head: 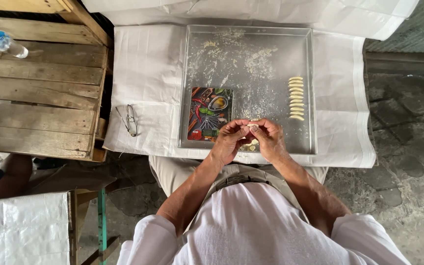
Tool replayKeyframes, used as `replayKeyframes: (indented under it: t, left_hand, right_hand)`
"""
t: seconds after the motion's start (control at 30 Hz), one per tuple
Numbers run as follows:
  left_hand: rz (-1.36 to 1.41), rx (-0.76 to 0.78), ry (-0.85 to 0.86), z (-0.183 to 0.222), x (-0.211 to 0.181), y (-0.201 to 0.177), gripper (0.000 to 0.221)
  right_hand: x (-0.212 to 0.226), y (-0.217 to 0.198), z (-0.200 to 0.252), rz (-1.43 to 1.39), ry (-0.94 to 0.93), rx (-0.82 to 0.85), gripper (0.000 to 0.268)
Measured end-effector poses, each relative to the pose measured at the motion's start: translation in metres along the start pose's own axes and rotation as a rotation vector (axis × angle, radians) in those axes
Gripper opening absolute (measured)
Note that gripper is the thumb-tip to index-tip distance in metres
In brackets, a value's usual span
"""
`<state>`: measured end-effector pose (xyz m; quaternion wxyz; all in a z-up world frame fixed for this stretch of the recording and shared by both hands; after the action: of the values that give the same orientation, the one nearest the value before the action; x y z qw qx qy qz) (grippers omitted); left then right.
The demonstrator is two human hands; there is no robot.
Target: Shaping small pieces of dough into crescent-shaped pastries and arranging them in rows on a metal tray.
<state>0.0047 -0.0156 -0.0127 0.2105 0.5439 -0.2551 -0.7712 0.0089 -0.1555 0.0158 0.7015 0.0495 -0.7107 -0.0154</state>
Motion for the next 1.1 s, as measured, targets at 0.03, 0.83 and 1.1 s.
replayKeyframes:
  t: [0.03,0.83,1.1]
  left_hand:
    - [-0.003,-0.002,0.001,0.002,0.0,0.004,0.023]
    - [-0.191,0.009,0.059,0.003,0.005,-0.01,0.044]
    - [-0.864,-0.042,0.643,-0.023,0.019,-0.026,0.033]
  right_hand:
    - [-0.014,-0.003,-0.001,-0.004,0.0,0.001,0.014]
    - [-0.008,-0.003,0.002,0.013,0.155,0.027,0.014]
    - [-0.034,-0.007,-0.002,-0.194,0.214,-0.067,0.021]
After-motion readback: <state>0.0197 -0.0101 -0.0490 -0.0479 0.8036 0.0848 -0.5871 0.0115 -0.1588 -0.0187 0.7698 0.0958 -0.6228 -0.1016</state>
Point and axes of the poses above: each hand's wrist, its own z-axis away from the middle knuckle, its own y-axis out of the palm, x = y × z, the point moved 1 cm from there along -z, towards the middle knuckle, and after that the axes turned 5 degrees about -z, right-handed, at the moved point
